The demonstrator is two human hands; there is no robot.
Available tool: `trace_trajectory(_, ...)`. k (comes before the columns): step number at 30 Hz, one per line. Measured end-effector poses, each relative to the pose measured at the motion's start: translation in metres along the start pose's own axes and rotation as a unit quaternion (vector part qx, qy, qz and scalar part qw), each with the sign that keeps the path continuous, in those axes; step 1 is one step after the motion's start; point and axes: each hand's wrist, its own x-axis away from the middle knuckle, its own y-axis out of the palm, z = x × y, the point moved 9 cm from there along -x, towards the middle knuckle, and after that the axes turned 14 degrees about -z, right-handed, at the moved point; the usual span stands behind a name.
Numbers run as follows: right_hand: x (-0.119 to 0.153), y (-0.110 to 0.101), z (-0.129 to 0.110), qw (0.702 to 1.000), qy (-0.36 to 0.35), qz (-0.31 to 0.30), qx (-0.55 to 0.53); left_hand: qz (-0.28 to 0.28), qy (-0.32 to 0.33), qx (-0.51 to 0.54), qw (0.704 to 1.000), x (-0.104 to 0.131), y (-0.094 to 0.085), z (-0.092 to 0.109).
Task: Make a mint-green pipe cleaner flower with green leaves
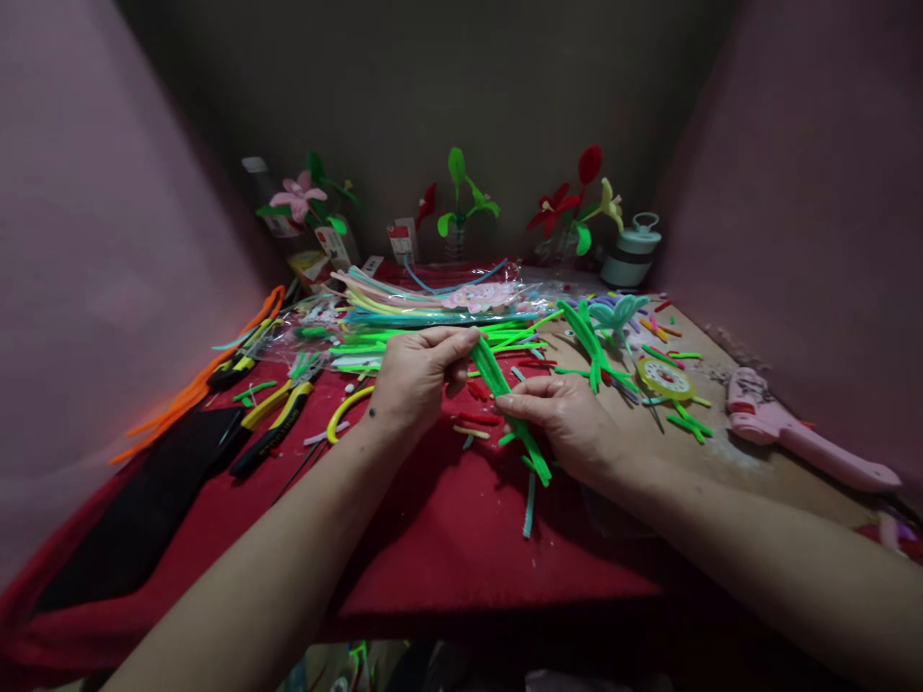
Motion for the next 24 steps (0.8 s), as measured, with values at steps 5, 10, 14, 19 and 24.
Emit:
trace_trajectory(5, -0.002, 0.003, 0.001, 1.000, -0.018, -0.020, 0.004, 0.017, -0.001, 0.086, 0.996, 0.001, -0.003, 0.000)
trace_trajectory(10, -0.001, 0.007, 0.001, 0.997, -0.043, -0.043, 0.043, 0.026, -0.038, 0.184, 0.982, -0.001, -0.002, -0.010)
trace_trajectory(14, 0.001, 0.009, -0.008, 0.994, -0.071, -0.038, 0.070, 0.040, -0.073, 0.205, 0.975, -0.002, -0.004, -0.020)
trace_trajectory(19, 0.002, 0.005, -0.003, 0.998, -0.048, -0.018, 0.031, -0.011, -0.128, 0.210, 0.969, -0.005, -0.001, -0.035)
trace_trajectory(24, 0.002, 0.003, 0.001, 1.000, -0.014, -0.001, 0.008, -0.058, -0.099, 0.160, 0.980, -0.006, 0.005, -0.031)
